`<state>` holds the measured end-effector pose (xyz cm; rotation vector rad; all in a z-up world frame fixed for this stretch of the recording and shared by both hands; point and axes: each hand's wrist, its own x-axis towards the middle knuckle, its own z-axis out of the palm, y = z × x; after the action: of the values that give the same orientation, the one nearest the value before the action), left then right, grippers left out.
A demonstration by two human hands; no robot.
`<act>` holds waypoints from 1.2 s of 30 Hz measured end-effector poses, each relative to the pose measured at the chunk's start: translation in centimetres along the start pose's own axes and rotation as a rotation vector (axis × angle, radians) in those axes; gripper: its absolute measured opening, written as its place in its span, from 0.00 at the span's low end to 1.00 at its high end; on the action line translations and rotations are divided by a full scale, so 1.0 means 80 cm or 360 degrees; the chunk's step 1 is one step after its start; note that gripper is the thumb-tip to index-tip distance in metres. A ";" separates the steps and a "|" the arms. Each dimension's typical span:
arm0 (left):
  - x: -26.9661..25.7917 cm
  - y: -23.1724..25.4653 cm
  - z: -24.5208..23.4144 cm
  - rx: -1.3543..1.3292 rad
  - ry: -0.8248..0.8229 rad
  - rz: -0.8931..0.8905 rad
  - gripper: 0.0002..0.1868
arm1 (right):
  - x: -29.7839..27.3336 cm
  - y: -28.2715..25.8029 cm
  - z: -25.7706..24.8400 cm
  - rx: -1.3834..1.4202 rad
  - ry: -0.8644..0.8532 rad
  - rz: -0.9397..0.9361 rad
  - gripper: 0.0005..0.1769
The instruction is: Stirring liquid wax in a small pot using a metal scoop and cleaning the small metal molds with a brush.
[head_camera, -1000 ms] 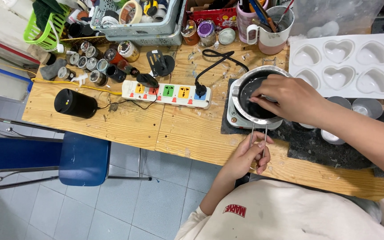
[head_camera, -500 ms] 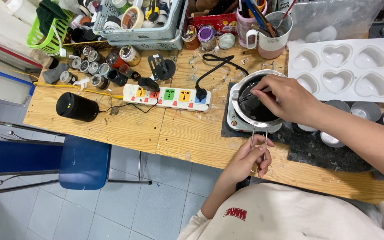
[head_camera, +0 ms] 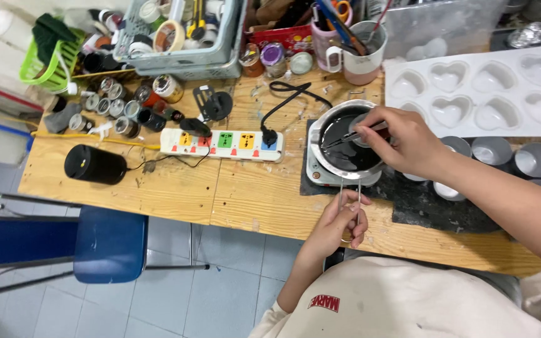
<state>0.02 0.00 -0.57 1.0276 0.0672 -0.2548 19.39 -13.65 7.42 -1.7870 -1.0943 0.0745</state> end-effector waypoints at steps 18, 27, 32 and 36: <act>-0.003 0.009 0.005 0.0020 -0.0016 -0.0009 0.10 | 0.016 -0.010 0.016 -0.0110 -0.0119 -0.0239 0.08; -0.001 0.005 -0.001 0.0029 -0.0002 -0.0026 0.11 | -0.031 0.019 -0.002 0.0383 0.0187 0.0261 0.07; -0.001 0.013 -0.001 0.0013 0.0003 -0.0015 0.11 | -0.076 0.031 -0.009 0.0601 0.0412 0.0472 0.08; 0.001 0.016 0.003 0.0037 0.0059 -0.0027 0.12 | -0.115 0.039 -0.026 0.0545 0.0719 0.0499 0.07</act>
<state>0.38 0.43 0.62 1.0554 0.1065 -0.2525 17.00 -21.83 2.35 -1.5474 -0.4445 0.0410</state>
